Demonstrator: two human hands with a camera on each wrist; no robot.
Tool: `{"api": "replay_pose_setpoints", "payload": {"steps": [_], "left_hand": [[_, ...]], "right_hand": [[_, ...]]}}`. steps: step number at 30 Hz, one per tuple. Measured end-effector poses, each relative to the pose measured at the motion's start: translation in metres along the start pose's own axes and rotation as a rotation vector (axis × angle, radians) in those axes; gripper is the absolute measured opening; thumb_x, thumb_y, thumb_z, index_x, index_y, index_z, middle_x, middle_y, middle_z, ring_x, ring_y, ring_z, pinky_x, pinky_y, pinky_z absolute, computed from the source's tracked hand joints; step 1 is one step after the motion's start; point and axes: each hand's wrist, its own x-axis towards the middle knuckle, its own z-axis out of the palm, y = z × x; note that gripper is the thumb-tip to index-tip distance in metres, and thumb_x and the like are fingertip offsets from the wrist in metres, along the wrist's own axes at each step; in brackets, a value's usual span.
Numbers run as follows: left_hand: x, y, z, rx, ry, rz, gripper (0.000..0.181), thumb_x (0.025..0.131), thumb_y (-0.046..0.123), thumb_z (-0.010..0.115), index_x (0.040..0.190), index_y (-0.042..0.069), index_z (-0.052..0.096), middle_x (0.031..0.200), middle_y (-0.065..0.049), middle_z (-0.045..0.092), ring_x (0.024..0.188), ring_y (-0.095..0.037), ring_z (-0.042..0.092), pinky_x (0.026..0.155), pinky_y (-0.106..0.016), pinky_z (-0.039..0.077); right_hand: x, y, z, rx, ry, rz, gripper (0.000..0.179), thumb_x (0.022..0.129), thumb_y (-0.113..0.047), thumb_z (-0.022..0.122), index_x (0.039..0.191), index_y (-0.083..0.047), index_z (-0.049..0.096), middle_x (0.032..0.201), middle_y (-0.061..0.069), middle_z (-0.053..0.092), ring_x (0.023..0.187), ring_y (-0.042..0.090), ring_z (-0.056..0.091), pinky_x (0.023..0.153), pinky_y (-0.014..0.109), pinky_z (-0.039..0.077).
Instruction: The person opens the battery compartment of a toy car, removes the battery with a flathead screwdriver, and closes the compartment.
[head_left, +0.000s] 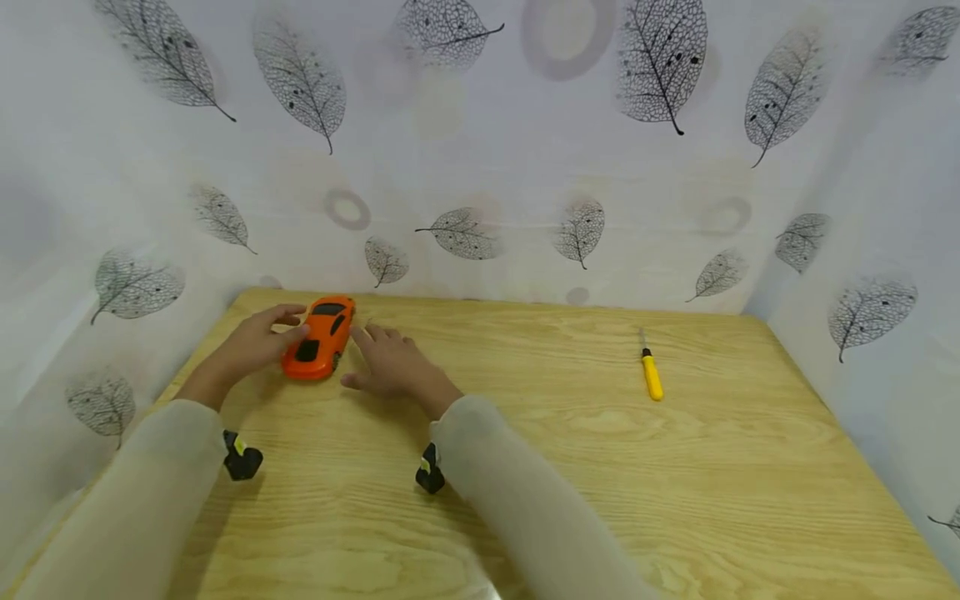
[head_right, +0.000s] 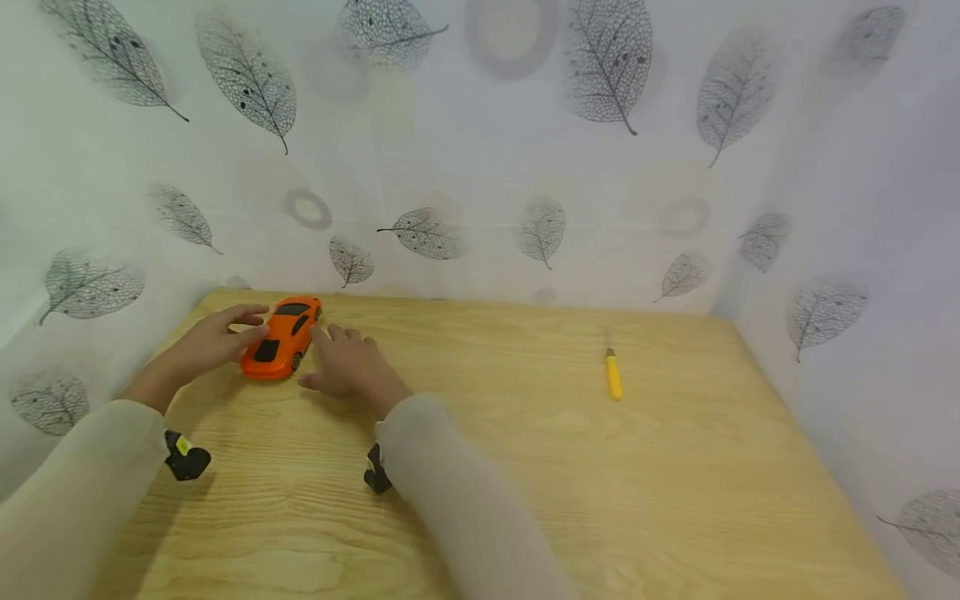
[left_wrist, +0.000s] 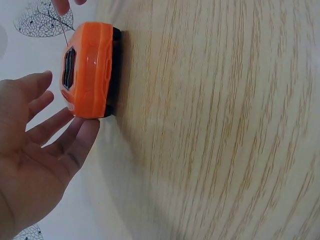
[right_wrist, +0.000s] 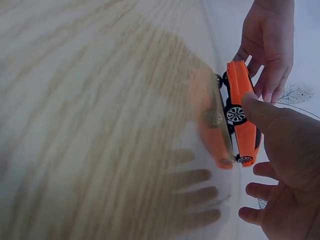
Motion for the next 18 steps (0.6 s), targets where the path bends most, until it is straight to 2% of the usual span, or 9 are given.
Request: {"api": "replay_pose_setpoints", "payload": {"steps": [5,9,13,18], "left_hand": [[0.001,-0.007,0.0,-0.11,-0.021,-0.023,0.065,0.107,0.036,0.056,0.155,-0.004,0.036,0.15,-0.035,0.042,0.13,-0.049,0.051,0.093,-0.045,0.06],[0.0,-0.01,-0.001,-0.147,-0.026,-0.042,0.065,0.105,0.034,0.059,0.153,-0.005,0.039,0.151,-0.033,0.043,0.131,-0.047,0.049,0.09,-0.041,0.061],[0.004,-0.009,0.003,-0.166,-0.041,-0.048,0.063,0.105,0.032,0.061,0.153,-0.003,0.041,0.151,-0.032,0.044,0.129,-0.042,0.051,0.09,-0.036,0.061],[0.002,-0.009,0.0,-0.219,-0.061,-0.064,0.061,0.104,0.027,0.062,0.154,-0.003,0.041,0.152,-0.031,0.042,0.13,-0.04,0.052,0.09,-0.033,0.061]], "right_hand": [[0.008,-0.008,0.005,0.053,-0.017,-0.027,0.08,0.101,-0.056,0.056,0.165,-0.022,0.02,0.164,0.003,0.033,0.148,0.025,0.037,0.12,0.04,0.037],[0.012,-0.013,0.007,0.109,-0.007,-0.061,0.081,0.102,-0.053,0.057,0.166,-0.024,0.016,0.164,0.004,0.032,0.147,0.022,0.038,0.12,0.036,0.037],[0.011,-0.013,0.009,0.117,0.011,-0.081,0.085,0.102,-0.052,0.057,0.166,-0.024,0.009,0.164,0.008,0.03,0.146,0.022,0.039,0.121,0.033,0.035],[0.011,-0.017,0.011,0.194,0.028,-0.074,0.084,0.102,-0.052,0.056,0.166,-0.028,0.007,0.168,0.011,0.022,0.148,0.022,0.036,0.122,0.03,0.031]]}}
